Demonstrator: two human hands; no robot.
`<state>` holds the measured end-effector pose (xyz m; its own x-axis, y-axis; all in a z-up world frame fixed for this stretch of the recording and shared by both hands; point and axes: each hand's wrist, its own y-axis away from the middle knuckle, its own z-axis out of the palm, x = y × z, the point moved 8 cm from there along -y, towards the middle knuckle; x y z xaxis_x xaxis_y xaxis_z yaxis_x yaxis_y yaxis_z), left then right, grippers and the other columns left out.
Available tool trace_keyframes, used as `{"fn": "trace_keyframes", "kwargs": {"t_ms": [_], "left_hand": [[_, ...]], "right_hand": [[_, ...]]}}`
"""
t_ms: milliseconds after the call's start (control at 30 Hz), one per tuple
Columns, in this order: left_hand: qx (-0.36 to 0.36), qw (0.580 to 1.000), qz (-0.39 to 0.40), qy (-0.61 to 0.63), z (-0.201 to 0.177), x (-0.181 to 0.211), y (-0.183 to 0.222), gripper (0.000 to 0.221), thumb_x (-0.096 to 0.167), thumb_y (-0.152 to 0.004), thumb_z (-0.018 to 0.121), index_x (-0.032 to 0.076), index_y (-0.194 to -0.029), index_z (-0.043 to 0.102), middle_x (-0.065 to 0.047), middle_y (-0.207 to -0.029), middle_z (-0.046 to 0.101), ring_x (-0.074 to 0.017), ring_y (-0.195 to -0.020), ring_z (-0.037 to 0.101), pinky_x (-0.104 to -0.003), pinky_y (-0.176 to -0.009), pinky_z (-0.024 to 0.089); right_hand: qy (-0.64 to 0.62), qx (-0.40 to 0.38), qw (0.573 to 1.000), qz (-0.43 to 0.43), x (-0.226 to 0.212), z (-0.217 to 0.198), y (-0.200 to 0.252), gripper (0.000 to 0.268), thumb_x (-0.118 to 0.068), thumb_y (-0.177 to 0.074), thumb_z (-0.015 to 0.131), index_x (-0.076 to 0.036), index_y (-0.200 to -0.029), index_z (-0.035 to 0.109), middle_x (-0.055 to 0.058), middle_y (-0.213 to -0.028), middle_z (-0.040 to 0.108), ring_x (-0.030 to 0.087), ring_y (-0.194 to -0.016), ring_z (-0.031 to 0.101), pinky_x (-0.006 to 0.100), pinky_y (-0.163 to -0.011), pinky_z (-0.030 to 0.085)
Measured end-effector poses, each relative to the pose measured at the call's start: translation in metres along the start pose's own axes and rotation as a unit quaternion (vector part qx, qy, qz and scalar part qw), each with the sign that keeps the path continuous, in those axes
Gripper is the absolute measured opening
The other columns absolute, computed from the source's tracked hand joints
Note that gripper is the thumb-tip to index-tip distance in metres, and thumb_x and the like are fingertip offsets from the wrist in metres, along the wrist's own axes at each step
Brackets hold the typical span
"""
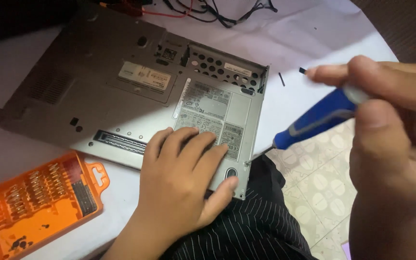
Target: The person is unscrewing the bottom of a laptop, then flips it over and opens the lid to check the keyboard area.
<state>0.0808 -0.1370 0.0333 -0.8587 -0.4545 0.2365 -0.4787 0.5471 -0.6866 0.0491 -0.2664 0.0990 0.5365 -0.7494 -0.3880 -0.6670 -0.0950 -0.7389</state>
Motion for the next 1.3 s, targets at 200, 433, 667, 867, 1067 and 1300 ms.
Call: {"fn": "trace_keyframes", "kwargs": {"t_ms": [200, 433, 667, 867, 1067, 1300], "left_hand": [[-0.024, 0.935, -0.117, 0.334, -0.019, 0.002, -0.039, 0.041, 0.03, -0.074, 0.044, 0.003, -0.104, 0.044, -0.01, -0.101, 0.053, -0.0222, -0.095, 0.051, -0.032, -0.081, 0.039], [-0.006, 0.931, -0.097, 0.352, -0.011, 0.015, -0.058, 0.03, 0.018, -0.076, 0.056, 0.013, -0.102, 0.044, -0.002, -0.092, 0.059, -0.0132, -0.079, 0.059, -0.022, -0.073, 0.046], [-0.118, 0.899, -0.059, 0.418, -0.016, 0.023, -0.063, 0.015, 0.019, -0.081, 0.036, 0.007, -0.082, 0.046, 0.001, -0.062, 0.042, -0.011, -0.053, 0.038, -0.022, -0.052, 0.032], [-0.053, 0.852, -0.16, 0.496, -0.003, 0.017, -0.054, 0.015, 0.008, -0.072, 0.054, 0.002, -0.085, 0.05, -0.006, -0.081, 0.055, -0.0113, -0.077, 0.055, -0.021, -0.073, 0.051], [-0.093, 0.878, -0.134, 0.449, -0.008, 0.019, -0.055, 0.034, 0.02, -0.07, 0.056, 0.009, -0.101, 0.047, -0.005, -0.099, 0.057, -0.0132, -0.09, 0.058, -0.026, -0.081, 0.049], [-0.083, 0.897, -0.114, 0.419, -0.006, 0.018, -0.056, 0.013, 0.01, -0.073, 0.051, 0.007, -0.086, 0.053, -0.002, -0.084, 0.058, -0.0113, -0.073, 0.056, -0.021, -0.063, 0.046]], "right_hand": [[-0.049, 0.008, 0.999, 0.005, 0.017, -0.007, 0.0, 0.028, -0.006, -0.082, 0.053, 0.007, -0.103, 0.04, 0.015, -0.092, 0.032, 0.023, -0.086, 0.043, 0.036, -0.088, 0.055], [-0.037, 0.001, 0.999, 0.024, -0.007, -0.006, -0.011, 0.037, -0.017, -0.069, 0.054, 0.006, -0.097, 0.046, 0.019, -0.097, 0.042, 0.022, -0.085, 0.048, 0.025, -0.076, 0.037], [-0.163, -0.042, 0.985, 0.023, 0.004, -0.004, -0.005, 0.027, -0.007, -0.074, 0.061, -0.008, -0.096, 0.045, 0.01, -0.095, 0.053, 0.026, -0.106, 0.058, 0.037, -0.112, 0.046], [-0.148, 0.0, 0.989, -0.007, -0.006, -0.006, -0.009, 0.036, -0.012, -0.064, 0.069, -0.007, -0.088, 0.042, 0.011, -0.084, 0.046, 0.018, -0.085, 0.053, 0.037, -0.11, 0.044], [-0.214, 0.0, 0.977, 0.006, -0.002, -0.006, -0.012, 0.022, -0.001, -0.075, 0.062, -0.006, -0.086, 0.044, 0.013, -0.085, 0.051, 0.02, -0.089, 0.06, 0.035, -0.108, 0.05], [-0.232, -0.061, 0.97, -0.022, -0.013, -0.004, -0.012, 0.015, 0.004, -0.077, 0.045, -0.003, -0.088, 0.037, 0.033, -0.111, 0.046, 0.04, -0.11, 0.058, 0.037, -0.099, 0.051]]}}
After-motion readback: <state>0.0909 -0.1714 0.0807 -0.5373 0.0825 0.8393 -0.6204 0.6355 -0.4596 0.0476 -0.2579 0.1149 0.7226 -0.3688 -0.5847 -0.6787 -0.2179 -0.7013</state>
